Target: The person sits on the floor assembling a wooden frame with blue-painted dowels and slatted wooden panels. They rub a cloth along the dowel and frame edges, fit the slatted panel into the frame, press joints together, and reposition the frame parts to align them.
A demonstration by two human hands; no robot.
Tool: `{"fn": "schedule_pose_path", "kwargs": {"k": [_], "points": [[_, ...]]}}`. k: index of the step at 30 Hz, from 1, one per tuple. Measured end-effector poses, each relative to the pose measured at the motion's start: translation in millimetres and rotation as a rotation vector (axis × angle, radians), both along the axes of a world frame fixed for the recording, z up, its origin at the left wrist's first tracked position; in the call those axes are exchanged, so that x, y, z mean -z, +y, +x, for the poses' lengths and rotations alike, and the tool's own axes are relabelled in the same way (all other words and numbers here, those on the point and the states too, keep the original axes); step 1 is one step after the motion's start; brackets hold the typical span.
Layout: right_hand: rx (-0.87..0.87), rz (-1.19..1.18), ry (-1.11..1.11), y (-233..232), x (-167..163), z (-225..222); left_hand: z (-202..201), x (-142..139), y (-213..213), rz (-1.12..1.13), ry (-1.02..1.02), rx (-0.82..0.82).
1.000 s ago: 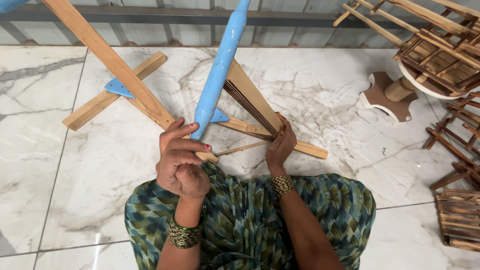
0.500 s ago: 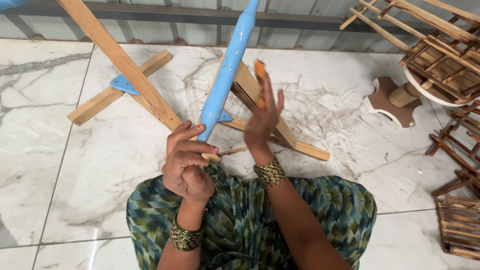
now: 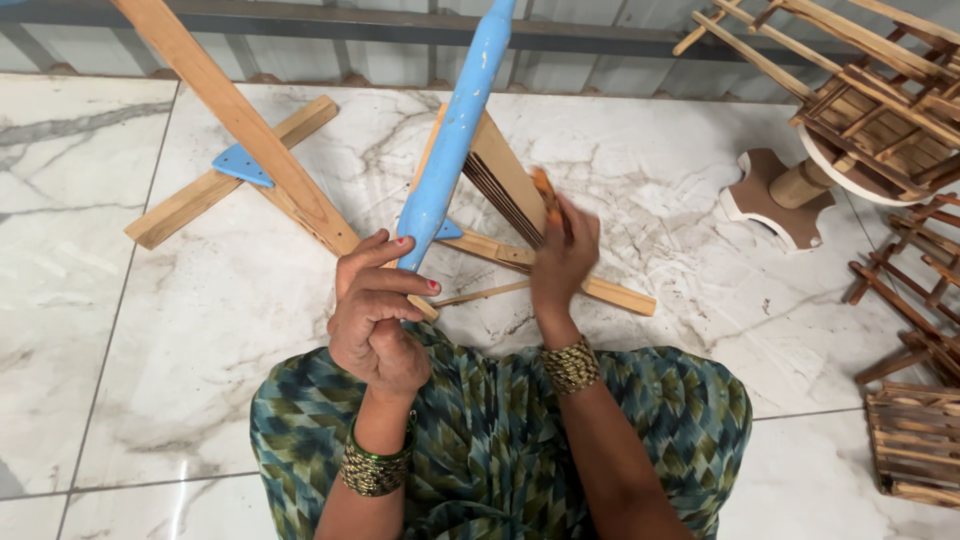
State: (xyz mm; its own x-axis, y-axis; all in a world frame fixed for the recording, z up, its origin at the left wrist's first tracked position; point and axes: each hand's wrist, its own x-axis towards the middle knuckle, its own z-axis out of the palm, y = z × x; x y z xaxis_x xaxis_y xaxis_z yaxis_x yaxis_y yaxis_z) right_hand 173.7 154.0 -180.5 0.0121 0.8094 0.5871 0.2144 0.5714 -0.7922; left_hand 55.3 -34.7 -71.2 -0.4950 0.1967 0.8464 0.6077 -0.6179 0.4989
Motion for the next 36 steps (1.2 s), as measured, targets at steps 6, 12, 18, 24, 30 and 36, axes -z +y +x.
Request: {"fn": "schedule_pose_path", "kwargs": {"k": [6, 12, 18, 24, 30, 36], "points": [[-0.402, 0.221, 0.278, -58.1, -111.1, -61.8, 3.2, -0.9, -5.3, -0.009, -0.012, -0.043], [-0.244, 0.025, 0.307, -34.0, -26.1, -31.6, 5.1, 0.6, -10.8, 0.002, -0.030, -0.023], [-0.006, -0.507, 0.349, 46.7, 128.4, 70.3, 2.8, 3.3, -4.7, 0.048, -0.042, -0.012], [0.004, -0.148, 0.101, 18.0, 85.5, 45.8, 5.6, 3.0, 3.4, 0.089, -0.076, 0.017], [-0.325, 0.251, 0.088, -47.6, -81.7, -35.9, 5.7, 3.3, -6.1, 0.020, -0.054, -0.034], [-0.169, 0.291, 0.070, -54.1, -74.4, -41.2, 10.7, 4.0, -11.3, 0.049, -0.057, -0.040]]}}
